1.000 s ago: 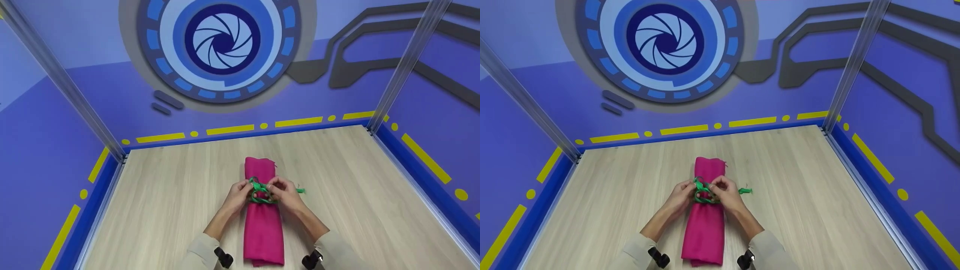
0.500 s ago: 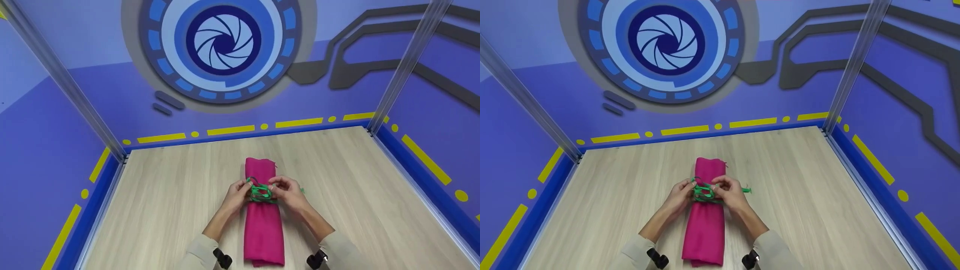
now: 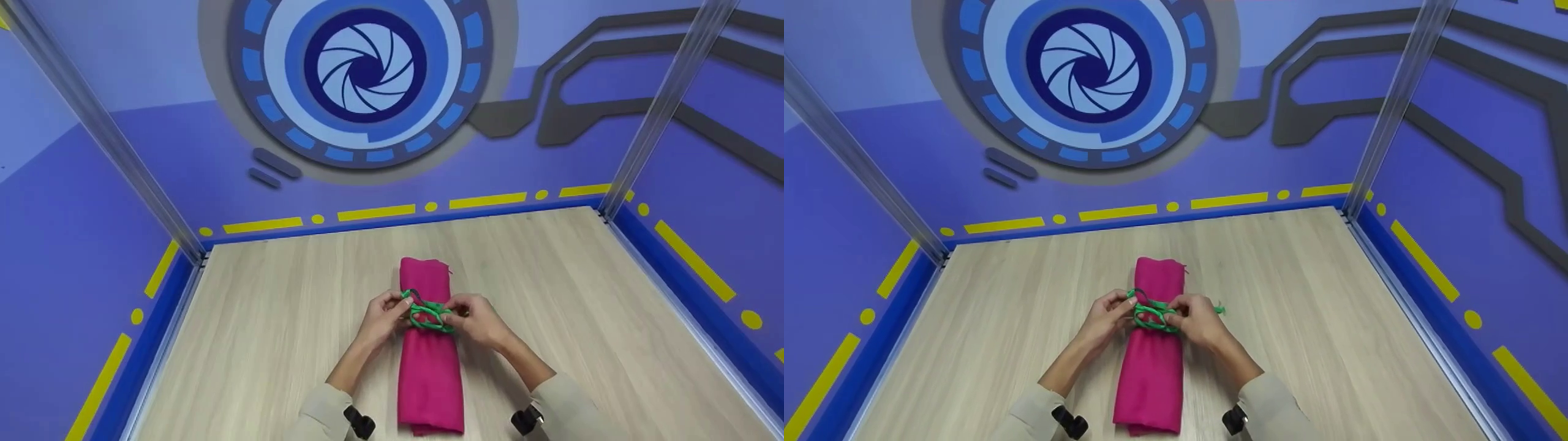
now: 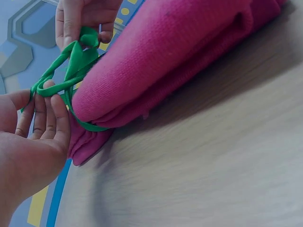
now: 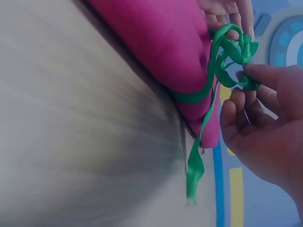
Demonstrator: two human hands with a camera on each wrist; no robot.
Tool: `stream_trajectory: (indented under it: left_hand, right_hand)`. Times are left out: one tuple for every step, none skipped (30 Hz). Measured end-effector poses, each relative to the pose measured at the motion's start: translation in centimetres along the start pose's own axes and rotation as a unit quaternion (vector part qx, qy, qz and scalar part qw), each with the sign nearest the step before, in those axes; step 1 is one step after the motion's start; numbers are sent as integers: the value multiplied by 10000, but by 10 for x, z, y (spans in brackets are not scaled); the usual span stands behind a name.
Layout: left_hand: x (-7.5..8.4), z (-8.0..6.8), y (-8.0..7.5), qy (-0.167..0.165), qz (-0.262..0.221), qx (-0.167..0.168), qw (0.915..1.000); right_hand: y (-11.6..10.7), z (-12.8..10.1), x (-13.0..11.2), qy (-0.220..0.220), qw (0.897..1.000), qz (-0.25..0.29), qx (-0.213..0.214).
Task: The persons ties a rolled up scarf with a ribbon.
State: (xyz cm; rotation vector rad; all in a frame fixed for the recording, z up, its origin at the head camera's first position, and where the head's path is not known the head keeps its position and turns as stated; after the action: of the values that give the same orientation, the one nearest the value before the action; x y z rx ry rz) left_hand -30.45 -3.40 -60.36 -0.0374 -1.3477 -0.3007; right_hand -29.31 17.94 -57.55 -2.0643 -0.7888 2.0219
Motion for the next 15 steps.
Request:
stream_trajectory:
  left_hand:
    - [0,0,-1,1,-22,27,10000]
    - [0,0,-3,2,-55,57,10000]
    - [0,0,-4,3,-94,83,9999]
    - [0,1,-5,7,-132,110,9999]
    - [1,1,-6,18,-174,133,9998]
    - [1,1,-7,26,-216,169,9996]
    - [2,1,-8,35,-254,208,9995]
    - [2,2,-9,52,-281,241,9993]
    - [2,2,-10,65,-315,275,9991]
    - [3,2,-11,84,-341,306,9989]
    - [3,3,-11,97,-367,344,9987]
    - [4,3,-12,100,-379,384,9985]
    - [4,3,-13,102,-384,423,9983]
    - [4,3,-14,96,-393,450,9982]
    - [4,3,-15,92,-397,479,9980]
  right_hand:
    - [-1,0,-1,-47,10000,-84,20]
    - [-2,0,-2,-102,9998,-145,50]
    - [-3,0,-3,-130,9997,-176,89]
    - [-5,0,-3,-150,9996,-194,136]
    - [-7,0,-4,-183,9995,-188,182]
    - [-9,0,-5,-205,9994,-163,220]
    - [-10,0,-6,-214,9994,-131,242]
    - [-12,1,-7,-239,9993,-86,260]
    - [-14,1,-8,-266,9993,-36,267]
    - [-15,1,-9,-298,9992,12,265]
    - [-17,1,-10,-342,9990,55,271]
    - [-18,2,-10,-364,9989,92,269]
    - [-19,2,-11,-391,9988,107,277]
    - [-20,3,-11,-415,9987,111,290]
    - [-21,3,-11,-423,9986,115,305]
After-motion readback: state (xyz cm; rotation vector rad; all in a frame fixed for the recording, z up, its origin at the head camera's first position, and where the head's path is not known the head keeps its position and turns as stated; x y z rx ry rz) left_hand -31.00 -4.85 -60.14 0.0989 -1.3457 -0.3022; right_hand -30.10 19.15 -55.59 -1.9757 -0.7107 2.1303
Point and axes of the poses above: each hand's wrist, its own z-axis towards the middle knuckle, its own y-axis out of the palm, x = y × z, the point moved 6 cm from there along z, towards the middle knuckle, and after that the axes turned 15 degrees about y, right-handed, at the moved point
